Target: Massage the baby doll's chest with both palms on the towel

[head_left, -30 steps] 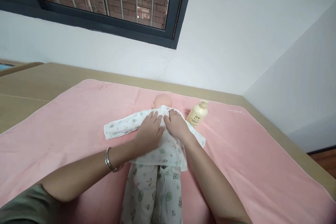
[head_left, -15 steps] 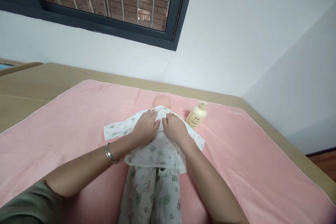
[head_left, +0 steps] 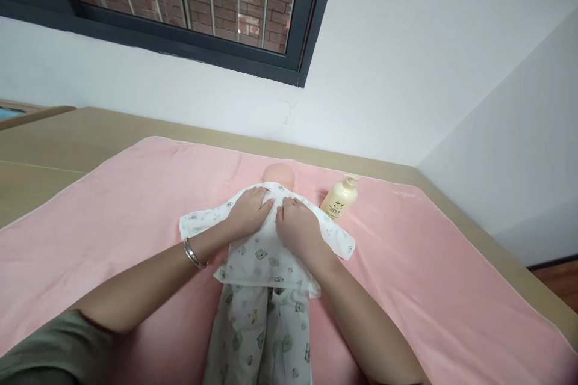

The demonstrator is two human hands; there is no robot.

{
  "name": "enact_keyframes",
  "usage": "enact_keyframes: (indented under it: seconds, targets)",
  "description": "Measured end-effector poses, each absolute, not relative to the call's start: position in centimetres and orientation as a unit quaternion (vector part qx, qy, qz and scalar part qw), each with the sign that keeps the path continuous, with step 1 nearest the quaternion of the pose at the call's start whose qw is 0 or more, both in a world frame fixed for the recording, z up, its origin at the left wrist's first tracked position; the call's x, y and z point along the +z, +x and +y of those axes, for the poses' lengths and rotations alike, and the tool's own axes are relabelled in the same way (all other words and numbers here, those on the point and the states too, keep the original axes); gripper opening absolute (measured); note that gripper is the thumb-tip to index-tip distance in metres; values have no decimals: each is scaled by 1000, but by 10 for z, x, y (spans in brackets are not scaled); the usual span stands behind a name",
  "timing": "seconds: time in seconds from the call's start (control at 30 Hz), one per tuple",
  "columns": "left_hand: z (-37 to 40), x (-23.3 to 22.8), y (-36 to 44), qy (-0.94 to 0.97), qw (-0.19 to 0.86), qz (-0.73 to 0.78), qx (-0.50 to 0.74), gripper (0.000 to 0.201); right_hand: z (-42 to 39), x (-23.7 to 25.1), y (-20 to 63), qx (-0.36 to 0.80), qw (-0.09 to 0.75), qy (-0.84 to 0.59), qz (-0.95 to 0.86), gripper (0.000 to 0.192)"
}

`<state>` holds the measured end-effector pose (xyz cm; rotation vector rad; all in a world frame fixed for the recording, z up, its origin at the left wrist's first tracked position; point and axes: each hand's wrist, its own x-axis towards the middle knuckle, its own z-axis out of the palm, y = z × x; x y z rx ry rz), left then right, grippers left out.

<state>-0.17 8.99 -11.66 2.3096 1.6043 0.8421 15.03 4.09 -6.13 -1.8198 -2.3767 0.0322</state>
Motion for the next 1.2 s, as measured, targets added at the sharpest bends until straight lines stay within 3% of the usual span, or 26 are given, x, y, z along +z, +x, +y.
enact_keyframes:
  seconds: [0.37, 0.63, 0.8, 1.2]
  targets:
    - [49, -127, 18, 802, -37, 518, 296, 49, 75, -68, 172, 84, 103, -635, -761, 46]
    - [76, -104, -2, 801, 92, 536, 250, 42, 41, -66, 150, -59, 60, -619, -781, 44]
    - [92, -109, -7, 789, 131, 542, 259, 43, 32, -64, 143, -76, 35, -621, -780, 39]
    - [46, -123, 16, 797, -54, 554, 235, 54, 70, -71, 168, 47, 95, -624, -774, 49]
